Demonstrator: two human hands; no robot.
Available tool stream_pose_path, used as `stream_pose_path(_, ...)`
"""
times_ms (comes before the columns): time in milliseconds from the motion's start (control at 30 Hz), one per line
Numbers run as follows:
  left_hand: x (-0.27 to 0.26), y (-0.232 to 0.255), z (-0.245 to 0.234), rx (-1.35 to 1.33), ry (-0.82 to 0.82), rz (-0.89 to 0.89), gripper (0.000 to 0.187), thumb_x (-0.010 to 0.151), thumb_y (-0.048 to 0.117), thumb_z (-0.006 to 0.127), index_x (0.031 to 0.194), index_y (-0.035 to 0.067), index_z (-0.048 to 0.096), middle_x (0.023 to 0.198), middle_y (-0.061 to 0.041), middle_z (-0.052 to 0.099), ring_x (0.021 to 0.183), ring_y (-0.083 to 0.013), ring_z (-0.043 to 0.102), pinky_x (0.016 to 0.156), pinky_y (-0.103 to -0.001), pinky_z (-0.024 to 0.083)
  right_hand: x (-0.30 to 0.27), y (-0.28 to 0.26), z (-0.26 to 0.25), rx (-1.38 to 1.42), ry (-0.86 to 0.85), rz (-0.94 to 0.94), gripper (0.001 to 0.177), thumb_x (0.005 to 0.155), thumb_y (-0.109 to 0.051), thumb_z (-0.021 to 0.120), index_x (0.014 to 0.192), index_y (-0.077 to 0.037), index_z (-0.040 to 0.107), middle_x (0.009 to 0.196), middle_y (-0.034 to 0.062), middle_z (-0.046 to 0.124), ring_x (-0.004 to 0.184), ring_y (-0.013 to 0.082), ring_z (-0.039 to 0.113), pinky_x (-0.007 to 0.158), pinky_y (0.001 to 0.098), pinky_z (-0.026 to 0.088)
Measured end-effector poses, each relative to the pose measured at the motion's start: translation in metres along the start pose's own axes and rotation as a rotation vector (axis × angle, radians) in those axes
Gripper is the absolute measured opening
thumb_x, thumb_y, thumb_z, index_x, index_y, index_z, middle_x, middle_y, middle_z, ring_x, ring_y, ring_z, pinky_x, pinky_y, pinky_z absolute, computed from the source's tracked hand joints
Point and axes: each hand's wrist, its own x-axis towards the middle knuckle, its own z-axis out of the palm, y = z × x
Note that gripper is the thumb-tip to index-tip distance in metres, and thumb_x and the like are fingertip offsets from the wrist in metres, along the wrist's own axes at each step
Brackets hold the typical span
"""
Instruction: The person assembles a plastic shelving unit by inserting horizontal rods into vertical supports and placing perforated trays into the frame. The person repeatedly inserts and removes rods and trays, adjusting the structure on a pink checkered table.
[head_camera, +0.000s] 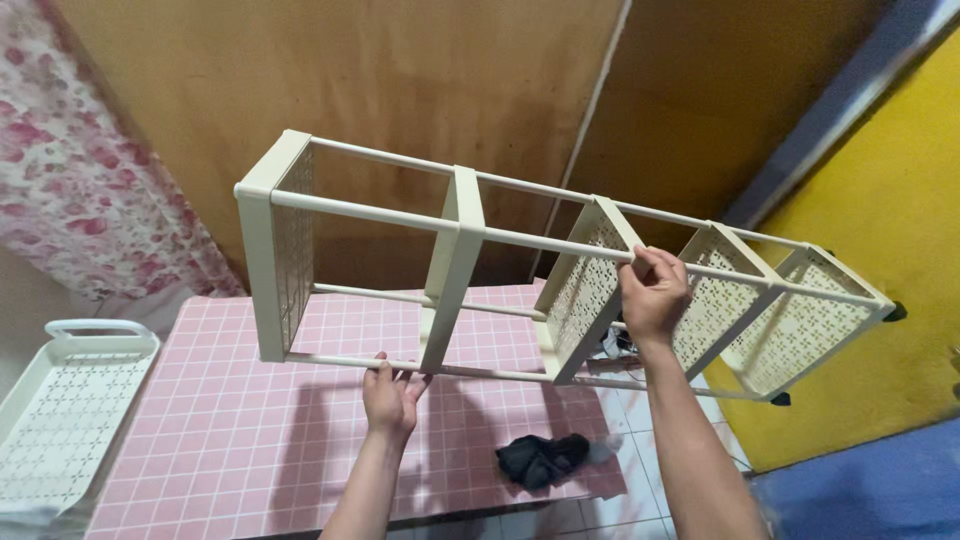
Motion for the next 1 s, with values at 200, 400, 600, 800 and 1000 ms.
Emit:
stream_pose_path(200,0.082,0.019,-0.080,0.086,0.103,0.041,0.027,0.107,0.013,0.044,0.130,0.001,0.043,0.123,-0.013,0.051,0.110,-0.0269,0.057,0.093,-0.065,0.056,-0.041,-0.056,0.064,0.100,-0.049,0.018,0.027,0.085,-0.009,0.083,0.111,-0.006,0.079,0.120,0.0121,0.067,0.100,0.0189,0.070,0.083,0.0290,0.061)
stream_pose_path(400,0.120,0.048,-0.132,0.098,0.254,0.021,0.016,0.105,0.007,0.046,0.119,0.000,0.049,0.113,-0.012,0.056,0.099,-0.0252,0.061,0.090,-0.059,0.062,-0.083,-0.103,0.110,0.037,-0.068,-0.047,0.032,0.081,-0.006,0.083,0.112,-0.006,0.080,0.117,0.0136,0.068,0.105,0.0263,0.069,0.089,0.0359,0.060)
stream_pose_path(600,0.124,0.081,-0.166,0.171,0.342,-0.015,0.010,0.104,0.005,0.050,0.112,0.000,0.054,0.105,-0.012,0.059,0.093,-0.0243,0.062,0.086,-0.050,0.065,-0.119,-0.144,0.144,0.074,-0.115,-0.073,0.034,0.079,-0.005,0.083,0.113,-0.006,0.078,0.117,0.0155,0.067,0.105,0.0287,0.069,0.090,0.0380,0.059)
stream_pose_path(800,0.124,0.101,-0.186,0.149,0.306,0.039,0.008,0.096,-0.007,0.053,0.103,-0.003,0.054,0.099,-0.013,0.063,0.089,-0.0265,0.066,0.085,-0.046,0.063,-0.146,-0.172,0.164,0.126,-0.140,-0.091,0.034,0.081,-0.004,0.081,0.115,-0.005,0.077,0.119,0.0171,0.066,0.106,0.0292,0.069,0.089,0.0369,0.061)
stream_pose_path(1000,0.119,0.105,-0.200,0.101,0.253,0.004,0.025,0.097,-0.001,0.050,0.118,-0.002,0.065,0.108,-0.012,0.069,0.092,-0.0226,0.066,0.082,-0.038,0.061,-0.166,-0.176,0.170,0.134,-0.192,-0.095,0.033,0.081,-0.004,0.081,0.114,-0.005,0.077,0.119,0.0171,0.065,0.104,0.0286,0.070,0.087,0.0359,0.061)
